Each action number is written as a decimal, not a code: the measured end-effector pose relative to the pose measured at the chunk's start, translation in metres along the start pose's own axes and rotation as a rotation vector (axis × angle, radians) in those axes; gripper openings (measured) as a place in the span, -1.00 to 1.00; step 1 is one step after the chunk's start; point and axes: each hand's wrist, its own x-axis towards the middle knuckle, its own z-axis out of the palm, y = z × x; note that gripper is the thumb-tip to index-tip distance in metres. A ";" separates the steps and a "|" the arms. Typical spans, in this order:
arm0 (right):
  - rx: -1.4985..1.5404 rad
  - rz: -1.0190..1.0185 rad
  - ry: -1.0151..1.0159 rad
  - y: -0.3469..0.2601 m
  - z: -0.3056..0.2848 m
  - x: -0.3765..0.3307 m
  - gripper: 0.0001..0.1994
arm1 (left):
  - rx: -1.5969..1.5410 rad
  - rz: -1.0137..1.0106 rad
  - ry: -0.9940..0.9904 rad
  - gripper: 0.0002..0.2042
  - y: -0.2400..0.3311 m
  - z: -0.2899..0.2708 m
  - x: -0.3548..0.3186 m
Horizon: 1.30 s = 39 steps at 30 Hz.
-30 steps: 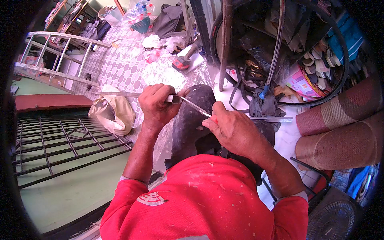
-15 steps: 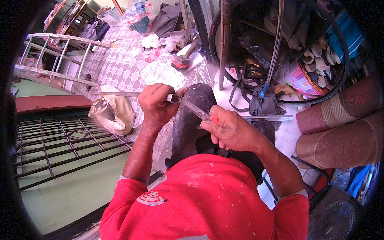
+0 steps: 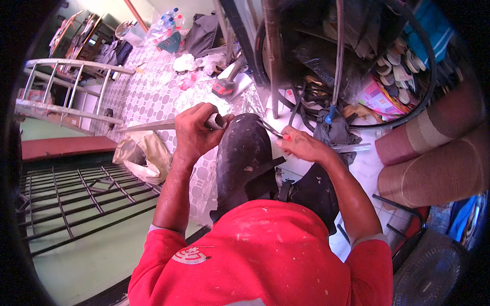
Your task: The person assembles a metal frame by cutting a metal rod with shears, inserting a connector piece, and measuring a wall opening with a tape measure. The person handles the metal rod, shears, connector, and tape measure throughout the task.
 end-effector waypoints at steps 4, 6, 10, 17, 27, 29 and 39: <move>-0.573 0.160 0.115 0.132 0.039 0.088 -0.37 | -0.057 0.004 -0.092 -0.67 0.000 0.008 0.020; -0.780 0.172 -0.038 0.144 0.068 0.111 -0.39 | -0.070 -0.051 -0.163 -0.68 -0.008 0.016 0.013; -0.950 -0.005 0.098 0.206 0.137 0.137 -0.45 | -0.124 0.040 -0.249 -0.74 -0.004 0.040 0.016; -0.791 -0.084 0.144 0.182 0.123 0.123 -0.63 | -0.082 0.058 -0.303 -0.68 0.003 0.062 0.001; -0.736 0.030 0.164 0.202 0.012 0.076 -0.75 | -0.041 -0.063 -0.385 -0.76 0.003 0.072 -0.007; -0.613 -0.206 0.289 0.187 -0.001 0.069 -0.64 | -0.067 -0.055 -0.422 -0.76 0.000 0.070 -0.006; -0.397 -0.682 0.545 -0.044 -0.010 -0.035 -0.65 | -0.027 -0.045 -0.401 -0.67 0.003 0.040 0.003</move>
